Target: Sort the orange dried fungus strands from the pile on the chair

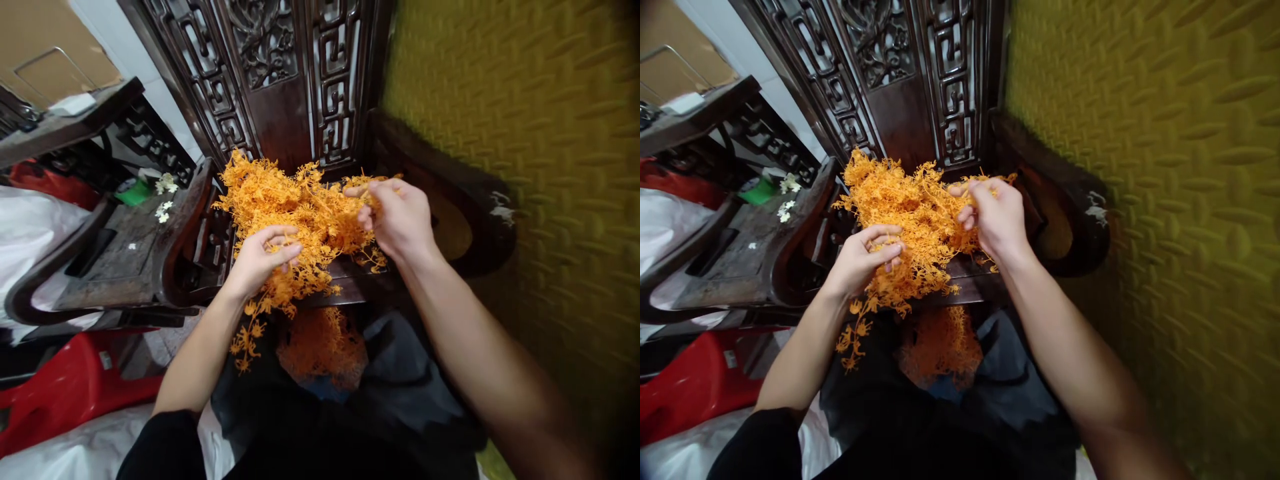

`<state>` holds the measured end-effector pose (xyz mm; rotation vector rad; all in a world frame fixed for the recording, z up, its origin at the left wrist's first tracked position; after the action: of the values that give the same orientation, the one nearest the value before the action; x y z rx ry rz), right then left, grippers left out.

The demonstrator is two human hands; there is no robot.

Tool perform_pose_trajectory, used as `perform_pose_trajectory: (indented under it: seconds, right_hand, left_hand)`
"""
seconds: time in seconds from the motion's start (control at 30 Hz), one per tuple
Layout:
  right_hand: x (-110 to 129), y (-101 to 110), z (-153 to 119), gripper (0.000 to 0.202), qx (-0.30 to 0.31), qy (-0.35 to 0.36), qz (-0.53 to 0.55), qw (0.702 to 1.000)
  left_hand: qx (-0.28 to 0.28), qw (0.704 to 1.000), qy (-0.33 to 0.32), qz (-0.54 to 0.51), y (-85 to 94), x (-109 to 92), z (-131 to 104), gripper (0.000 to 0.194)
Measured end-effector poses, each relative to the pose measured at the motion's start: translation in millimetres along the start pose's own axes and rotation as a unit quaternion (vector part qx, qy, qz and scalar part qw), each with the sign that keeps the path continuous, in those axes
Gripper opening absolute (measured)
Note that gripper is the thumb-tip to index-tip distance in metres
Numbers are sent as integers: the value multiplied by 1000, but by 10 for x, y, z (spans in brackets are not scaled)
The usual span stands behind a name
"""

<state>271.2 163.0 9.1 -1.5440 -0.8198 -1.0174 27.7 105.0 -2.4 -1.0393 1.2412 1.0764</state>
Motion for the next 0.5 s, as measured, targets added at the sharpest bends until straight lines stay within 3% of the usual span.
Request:
perform_pose_trajectory:
  seconds: [0.1, 0.23, 0.5]
  right_hand:
    - [-42, -174, -138, 27, 55, -29, -12, 998]
    - [-71, -341, -285, 13, 94, -45, -1, 995]
    - [-182, -704, -607, 27, 260, -72, -104, 957]
  left_hand:
    - [-33, 994, -17, -106, 65, 29, 96, 52]
    - [-65, 983, -42, -169, 118, -3, 177, 55]
    - [-95, 989, -56, -98, 97, -1, 210, 24]
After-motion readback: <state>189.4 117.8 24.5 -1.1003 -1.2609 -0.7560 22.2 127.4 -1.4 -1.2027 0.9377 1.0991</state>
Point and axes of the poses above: each hand's wrist, its own z-axis towards the middle knuckle, its own y-axis out of the back of the hand, x = y × z, the point moved 9 cm from there along z, towards the middle knuckle, and after that the axes turned 10 degrees about -y, right-handed, at the moved point
